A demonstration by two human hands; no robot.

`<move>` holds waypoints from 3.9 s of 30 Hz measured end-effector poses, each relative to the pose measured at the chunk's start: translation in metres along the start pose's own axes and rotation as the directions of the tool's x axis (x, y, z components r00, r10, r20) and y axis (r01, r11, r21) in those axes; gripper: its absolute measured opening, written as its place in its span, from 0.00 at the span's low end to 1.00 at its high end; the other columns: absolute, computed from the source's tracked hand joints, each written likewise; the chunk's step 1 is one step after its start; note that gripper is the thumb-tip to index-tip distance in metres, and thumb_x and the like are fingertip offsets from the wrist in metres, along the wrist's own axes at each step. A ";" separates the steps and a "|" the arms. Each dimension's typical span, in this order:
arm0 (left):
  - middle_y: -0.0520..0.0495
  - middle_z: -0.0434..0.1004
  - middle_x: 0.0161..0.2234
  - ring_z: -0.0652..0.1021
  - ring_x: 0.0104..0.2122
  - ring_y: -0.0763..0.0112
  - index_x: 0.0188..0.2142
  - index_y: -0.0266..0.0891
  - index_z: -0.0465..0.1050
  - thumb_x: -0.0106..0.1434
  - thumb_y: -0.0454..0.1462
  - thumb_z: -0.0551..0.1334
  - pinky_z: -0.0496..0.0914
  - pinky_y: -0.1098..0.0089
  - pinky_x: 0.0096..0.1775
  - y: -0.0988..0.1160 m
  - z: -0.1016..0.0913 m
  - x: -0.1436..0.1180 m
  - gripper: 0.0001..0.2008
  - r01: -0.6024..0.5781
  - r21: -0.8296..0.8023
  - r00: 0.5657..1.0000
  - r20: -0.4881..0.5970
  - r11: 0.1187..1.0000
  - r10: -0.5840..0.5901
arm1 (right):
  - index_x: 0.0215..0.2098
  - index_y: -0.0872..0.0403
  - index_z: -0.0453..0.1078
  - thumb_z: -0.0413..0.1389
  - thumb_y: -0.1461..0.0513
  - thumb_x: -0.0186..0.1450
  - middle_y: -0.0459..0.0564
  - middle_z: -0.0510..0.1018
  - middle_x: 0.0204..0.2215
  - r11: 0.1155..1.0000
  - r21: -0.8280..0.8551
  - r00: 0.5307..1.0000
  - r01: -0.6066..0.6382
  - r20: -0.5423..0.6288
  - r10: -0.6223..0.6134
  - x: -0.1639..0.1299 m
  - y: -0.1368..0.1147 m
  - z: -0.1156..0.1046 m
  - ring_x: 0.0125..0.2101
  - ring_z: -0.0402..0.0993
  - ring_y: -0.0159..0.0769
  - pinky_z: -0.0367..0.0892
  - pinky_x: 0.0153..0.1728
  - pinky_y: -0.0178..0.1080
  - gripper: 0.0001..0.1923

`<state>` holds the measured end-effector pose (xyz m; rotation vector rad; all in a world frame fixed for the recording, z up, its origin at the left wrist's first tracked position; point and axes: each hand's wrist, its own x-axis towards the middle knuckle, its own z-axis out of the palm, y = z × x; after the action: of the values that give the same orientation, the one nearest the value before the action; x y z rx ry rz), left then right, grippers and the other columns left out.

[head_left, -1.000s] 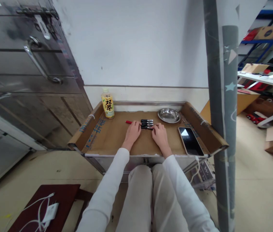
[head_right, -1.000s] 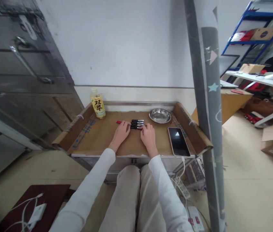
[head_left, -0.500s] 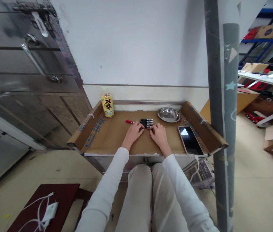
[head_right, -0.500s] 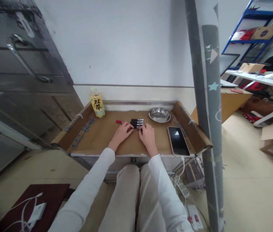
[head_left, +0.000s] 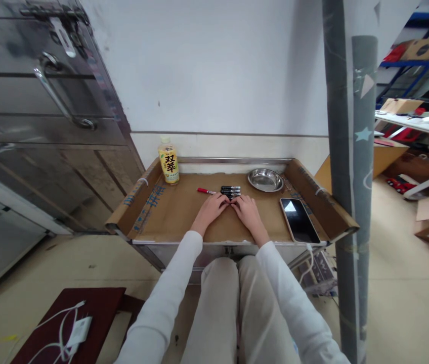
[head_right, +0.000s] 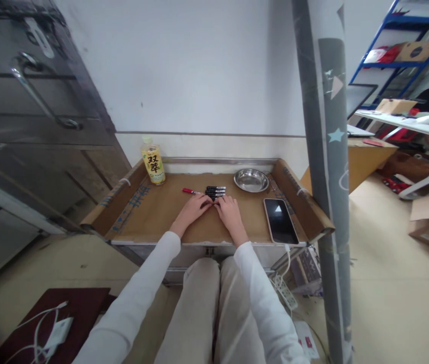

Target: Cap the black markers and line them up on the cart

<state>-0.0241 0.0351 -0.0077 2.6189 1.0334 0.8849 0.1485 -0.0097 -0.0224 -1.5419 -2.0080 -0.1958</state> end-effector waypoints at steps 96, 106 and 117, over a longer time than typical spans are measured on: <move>0.43 0.70 0.43 0.74 0.45 0.62 0.47 0.39 0.71 0.68 0.32 0.53 0.68 0.59 0.52 -0.003 0.008 0.004 0.12 0.060 0.159 0.998 -0.033 0.986 -0.056 | 0.42 0.57 0.69 0.48 0.64 0.67 0.59 0.72 0.41 0.933 -0.196 0.953 -0.302 -0.060 0.296 0.003 -0.002 0.003 0.42 0.64 0.46 0.57 0.41 0.43 0.10; 0.44 0.72 0.43 0.76 0.42 0.66 0.45 0.40 0.72 0.67 0.32 0.53 0.71 0.64 0.48 0.004 0.008 0.009 0.12 0.068 0.118 0.997 0.019 0.991 -0.070 | 0.42 0.57 0.70 0.46 0.64 0.69 0.59 0.73 0.40 0.937 -0.224 0.963 -0.270 -0.066 0.261 0.006 0.000 0.006 0.41 0.64 0.44 0.56 0.41 0.42 0.11; 0.45 0.73 0.42 0.76 0.41 0.65 0.40 0.40 0.72 0.68 0.37 0.56 0.71 0.64 0.47 0.005 0.007 0.006 0.07 0.109 0.117 0.994 0.011 0.987 -0.112 | 0.43 0.54 0.71 0.49 0.61 0.70 0.56 0.74 0.41 0.965 -0.177 0.980 -0.192 0.013 0.198 0.001 -0.004 -0.003 0.43 0.65 0.44 0.54 0.41 0.41 0.10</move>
<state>-0.0138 0.0356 -0.0085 2.6266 1.2475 0.7980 0.1453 -0.0116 -0.0181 -1.8521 -1.8888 -0.2776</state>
